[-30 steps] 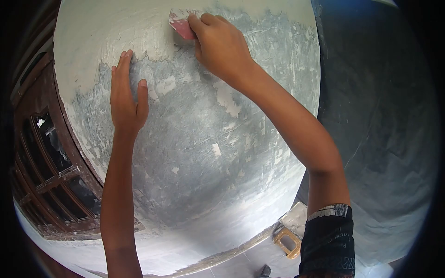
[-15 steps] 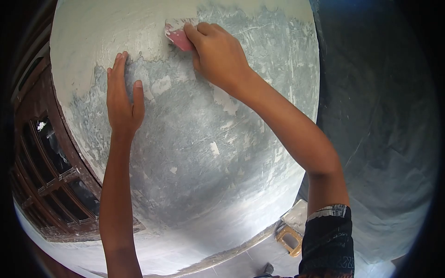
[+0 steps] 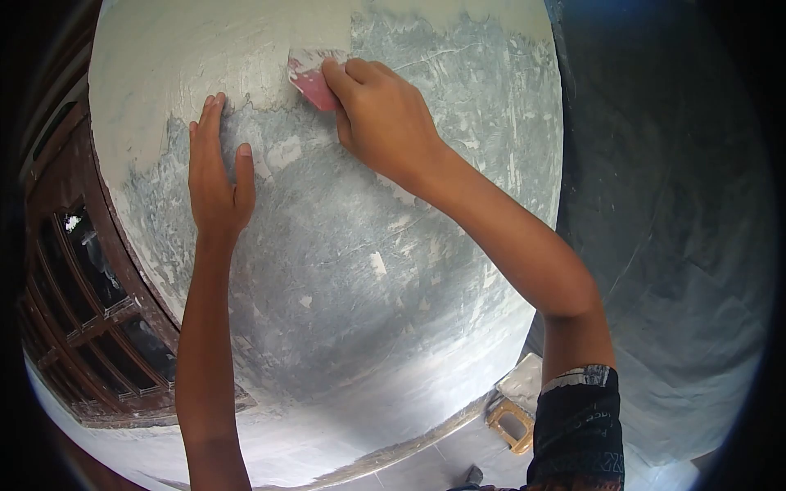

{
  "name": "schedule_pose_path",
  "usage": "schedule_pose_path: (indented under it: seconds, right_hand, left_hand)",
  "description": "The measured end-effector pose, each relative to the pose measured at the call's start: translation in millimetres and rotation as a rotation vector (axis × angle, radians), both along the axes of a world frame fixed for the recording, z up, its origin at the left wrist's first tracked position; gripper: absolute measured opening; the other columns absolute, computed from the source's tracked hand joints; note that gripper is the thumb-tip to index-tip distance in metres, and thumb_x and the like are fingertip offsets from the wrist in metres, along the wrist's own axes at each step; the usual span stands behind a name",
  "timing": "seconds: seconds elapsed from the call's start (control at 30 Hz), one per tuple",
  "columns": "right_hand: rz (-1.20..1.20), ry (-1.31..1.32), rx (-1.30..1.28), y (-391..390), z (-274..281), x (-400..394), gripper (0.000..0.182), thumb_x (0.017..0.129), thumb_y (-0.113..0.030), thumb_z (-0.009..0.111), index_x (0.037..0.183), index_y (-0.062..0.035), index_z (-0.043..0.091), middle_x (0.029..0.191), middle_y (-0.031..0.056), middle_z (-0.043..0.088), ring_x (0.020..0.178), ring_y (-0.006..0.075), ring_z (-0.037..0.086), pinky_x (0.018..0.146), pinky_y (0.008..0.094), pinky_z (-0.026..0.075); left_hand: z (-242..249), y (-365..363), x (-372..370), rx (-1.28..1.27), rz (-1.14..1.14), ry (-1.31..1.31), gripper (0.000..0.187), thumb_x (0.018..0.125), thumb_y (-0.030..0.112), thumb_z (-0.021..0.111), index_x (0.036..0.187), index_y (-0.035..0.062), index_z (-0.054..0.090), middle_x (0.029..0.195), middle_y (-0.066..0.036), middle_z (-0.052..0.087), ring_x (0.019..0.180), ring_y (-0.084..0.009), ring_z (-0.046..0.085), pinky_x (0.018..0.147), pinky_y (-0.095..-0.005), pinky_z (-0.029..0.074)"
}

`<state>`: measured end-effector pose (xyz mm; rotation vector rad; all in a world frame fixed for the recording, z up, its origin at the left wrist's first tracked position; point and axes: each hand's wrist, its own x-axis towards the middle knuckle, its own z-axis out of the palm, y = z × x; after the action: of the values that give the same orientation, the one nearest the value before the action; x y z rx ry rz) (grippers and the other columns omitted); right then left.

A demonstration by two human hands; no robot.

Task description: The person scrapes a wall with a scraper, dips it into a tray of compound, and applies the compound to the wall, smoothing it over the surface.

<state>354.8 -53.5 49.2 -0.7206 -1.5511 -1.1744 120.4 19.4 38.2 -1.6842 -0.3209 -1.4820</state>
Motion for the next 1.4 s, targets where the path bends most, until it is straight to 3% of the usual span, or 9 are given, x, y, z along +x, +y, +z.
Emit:
schedule_pose_path:
  seconds: [0.1, 0.2, 0.37, 0.73, 0.87, 1.03, 1.07, 1.23, 1.4]
  right_hand:
    - [-0.019, 0.033, 0.117, 18.1, 57.8, 11.6, 0.046, 0.077, 0.003, 0.065, 0.123, -0.0024, 0.063, 0.092, 0.0123, 0.063, 0.085, 0.0320, 0.065, 0.068, 0.0410, 0.055]
    - [-0.058, 0.071, 0.079, 34.2, 77.7, 14.0, 0.015, 0.086, -0.002, 0.056, 0.099, 0.0031, 0.061, 0.094, 0.0220, 0.064, 0.091, 0.0404, 0.063, 0.080, 0.0487, 0.051]
    - [-0.200, -0.043, 0.041, 43.6, -4.8, -4.0, 0.053, 0.075, 0.001, 0.068, 0.127, 0.0031, 0.055, 0.099, 0.0112, 0.063, 0.095, 0.0306, 0.066, 0.071, 0.0390, 0.059]
    - [-0.052, 0.098, 0.078, 43.7, 81.7, 1.1, 0.014, 0.088, -0.003, 0.056, 0.099, 0.0042, 0.061, 0.092, 0.0223, 0.064, 0.089, 0.0408, 0.063, 0.080, 0.0487, 0.051]
    - [-0.219, -0.038, 0.070, 43.6, 8.8, -14.5, 0.049, 0.074, 0.003, 0.066, 0.123, 0.0040, 0.056, 0.093, 0.0125, 0.063, 0.093, 0.0309, 0.066, 0.067, 0.0392, 0.058]
    - [0.123, 0.063, -0.175, -10.7, -6.9, -20.6, 0.019, 0.076, 0.003, 0.061, 0.094, 0.0019, 0.064, 0.083, 0.0166, 0.063, 0.079, 0.0355, 0.066, 0.067, 0.0443, 0.055]
    - [0.096, 0.100, -0.076, -10.0, 10.9, -13.5, 0.040, 0.078, 0.005, 0.063, 0.118, 0.0036, 0.068, 0.084, 0.0180, 0.065, 0.073, 0.0328, 0.066, 0.069, 0.0397, 0.053]
    - [-0.148, 0.107, 0.103, 22.9, 74.8, 19.5, 0.036, 0.080, 0.003, 0.062, 0.116, 0.0028, 0.065, 0.089, 0.0161, 0.066, 0.079, 0.0338, 0.066, 0.071, 0.0420, 0.054]
    - [-0.196, 0.053, 0.009, 45.8, 2.5, 10.4, 0.048, 0.077, 0.003, 0.065, 0.124, -0.0008, 0.057, 0.093, 0.0119, 0.063, 0.093, 0.0328, 0.065, 0.074, 0.0422, 0.058]
  left_hand:
    - [-1.2, 1.0, 0.4, -0.003, 0.001, 0.001, 0.054, 0.098, 0.018, 0.044, 0.147, -0.0055, 0.040, 0.147, -0.024, 0.049, 0.142, -0.0377, 0.042, 0.122, -0.0519, 0.023]
    - [-1.2, 1.2, 0.0, -0.003, 0.008, 0.000, 0.054, 0.098, 0.017, 0.045, 0.147, -0.0055, 0.040, 0.147, -0.024, 0.049, 0.142, -0.0377, 0.042, 0.122, -0.0519, 0.023]
    - [-1.2, -2.1, -0.3, -0.003, 0.005, 0.003, 0.054, 0.098, 0.016, 0.046, 0.147, -0.0057, 0.040, 0.147, -0.023, 0.049, 0.142, -0.0377, 0.042, 0.121, -0.0520, 0.022]
    - [-1.2, -1.2, -0.6, -0.009, 0.004, 0.007, 0.053, 0.098, 0.016, 0.046, 0.146, -0.0063, 0.040, 0.147, -0.024, 0.049, 0.142, -0.0383, 0.043, 0.121, -0.0519, 0.023]
    - [-0.3, -1.5, -0.8, -0.010, -0.006, 0.005, 0.053, 0.098, 0.016, 0.045, 0.146, -0.0061, 0.040, 0.147, -0.024, 0.049, 0.141, -0.0382, 0.043, 0.121, -0.0519, 0.023]
    - [-0.5, 1.3, -0.9, 0.011, -0.013, 0.009, 0.053, 0.098, 0.016, 0.045, 0.146, -0.0057, 0.040, 0.147, -0.024, 0.049, 0.142, -0.0378, 0.042, 0.121, -0.0522, 0.023]
    - [-0.8, 1.6, -0.7, 0.008, -0.014, 0.008, 0.053, 0.098, 0.016, 0.045, 0.146, -0.0057, 0.040, 0.147, -0.024, 0.049, 0.142, -0.0378, 0.042, 0.121, -0.0522, 0.023]
    - [-1.3, 1.1, -0.6, -0.004, -0.007, 0.002, 0.054, 0.098, 0.016, 0.045, 0.147, -0.0054, 0.040, 0.147, -0.024, 0.049, 0.142, -0.0374, 0.042, 0.122, -0.0519, 0.022]
    - [-1.3, 0.1, -0.8, -0.010, 0.001, 0.001, 0.054, 0.098, 0.016, 0.046, 0.147, -0.0053, 0.039, 0.148, -0.023, 0.049, 0.142, -0.0377, 0.042, 0.122, -0.0520, 0.022]
